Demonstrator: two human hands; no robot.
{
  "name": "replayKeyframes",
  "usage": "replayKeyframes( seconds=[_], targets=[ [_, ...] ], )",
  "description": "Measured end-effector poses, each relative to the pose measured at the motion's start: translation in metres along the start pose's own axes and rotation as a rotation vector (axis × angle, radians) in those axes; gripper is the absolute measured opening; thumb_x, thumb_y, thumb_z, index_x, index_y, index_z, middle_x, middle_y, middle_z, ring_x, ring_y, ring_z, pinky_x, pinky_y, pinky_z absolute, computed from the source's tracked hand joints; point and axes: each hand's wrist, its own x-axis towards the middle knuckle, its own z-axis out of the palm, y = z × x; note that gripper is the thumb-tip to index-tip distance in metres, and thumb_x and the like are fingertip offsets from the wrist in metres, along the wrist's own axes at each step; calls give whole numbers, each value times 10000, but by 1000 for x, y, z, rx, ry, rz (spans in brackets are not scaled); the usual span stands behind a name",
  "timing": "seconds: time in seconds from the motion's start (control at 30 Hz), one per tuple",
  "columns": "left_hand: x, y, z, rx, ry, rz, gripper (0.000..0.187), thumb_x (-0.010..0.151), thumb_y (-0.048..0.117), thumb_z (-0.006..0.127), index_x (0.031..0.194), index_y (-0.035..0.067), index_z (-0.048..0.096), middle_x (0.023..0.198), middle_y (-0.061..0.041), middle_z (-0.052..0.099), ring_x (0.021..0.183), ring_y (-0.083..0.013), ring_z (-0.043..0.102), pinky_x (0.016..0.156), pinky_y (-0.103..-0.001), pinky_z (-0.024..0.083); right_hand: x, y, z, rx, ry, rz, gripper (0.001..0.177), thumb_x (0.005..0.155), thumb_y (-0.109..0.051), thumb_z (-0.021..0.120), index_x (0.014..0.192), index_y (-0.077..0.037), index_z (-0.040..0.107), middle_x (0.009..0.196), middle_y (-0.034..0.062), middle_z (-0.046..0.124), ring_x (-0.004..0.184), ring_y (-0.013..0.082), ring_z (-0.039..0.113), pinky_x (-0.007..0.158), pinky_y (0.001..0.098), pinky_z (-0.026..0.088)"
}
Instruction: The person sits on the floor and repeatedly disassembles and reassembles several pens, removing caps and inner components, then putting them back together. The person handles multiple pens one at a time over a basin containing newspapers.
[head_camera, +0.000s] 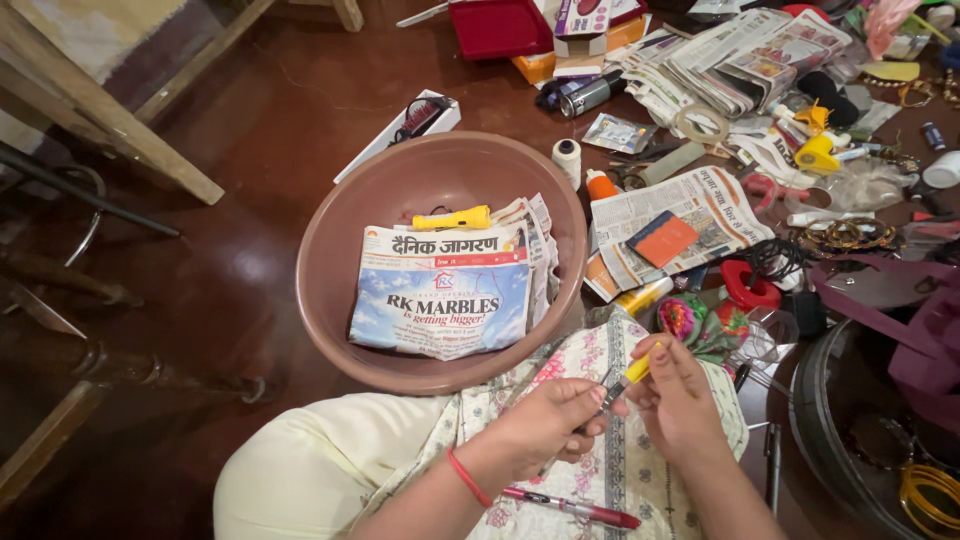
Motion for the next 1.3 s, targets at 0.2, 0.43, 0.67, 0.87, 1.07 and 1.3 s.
replayKeyframes(
  seconds=[0.2, 0.43, 0.67, 0.87, 1.07, 1.3],
  targets=[
    [-2, 6, 14, 503, 248, 263, 281, 1092, 190, 508, 1058, 18, 727, 667, 21, 524, 558, -73, 452, 522, -250, 402, 1, 4, 5, -166, 7, -63, 219, 1063, -268, 509, 1009, -74, 594, 756, -26, 488, 618, 53, 447, 568, 210, 378],
    [-22, 28, 36, 928, 449, 417, 241, 1006, 147, 521, 1005, 43, 738, 606, -22, 570, 537, -104, 557, 547, -310, 472, -4, -5, 25, -185, 90, -63, 230, 1064, -273, 487, 994, -73, 577, 724, -36, 474, 627, 56, 449, 569, 210, 380],
    [0, 9, 14, 357, 200, 207, 281, 1098, 207, 482, 1088, 22, 693, 695, 25, 526, 526, -66, 421, 479, -248, 355, -3, -11, 23, -217, 4, -60, 286, 1071, -329, 494, 1013, -69, 597, 679, -43, 405, 587, 67, 398, 519, 223, 300],
    [-1, 6, 3, 314, 187, 186, 296, 1090, 222, 474, 1118, 42, 708, 720, 24, 546, 559, -52, 480, 500, -213, 388, -9, -14, 11, -168, 54, -82, 286, 1021, -351, 519, 1074, -93, 630, 786, -59, 515, 674, 55, 468, 598, 221, 409],
    [3, -5, 3, 392, 161, 139, 275, 1054, 234, 506, 1056, 32, 693, 684, 18, 557, 510, -68, 438, 462, -225, 356, -29, -10, 15, -186, -44, -102, 288, 1029, -346, 563, 1052, -73, 651, 783, -42, 522, 671, 60, 460, 590, 221, 377],
    [-6, 0, 18, 37, 62, -82, 285, 1055, 243, 493, 1148, 27, 654, 733, -8, 529, 522, -71, 385, 497, -215, 330, -36, -14, 16, 62, -115, -111, 305, 1039, -353, 546, 978, -63, 619, 816, -33, 522, 667, 60, 448, 584, 232, 401]
  ],
)
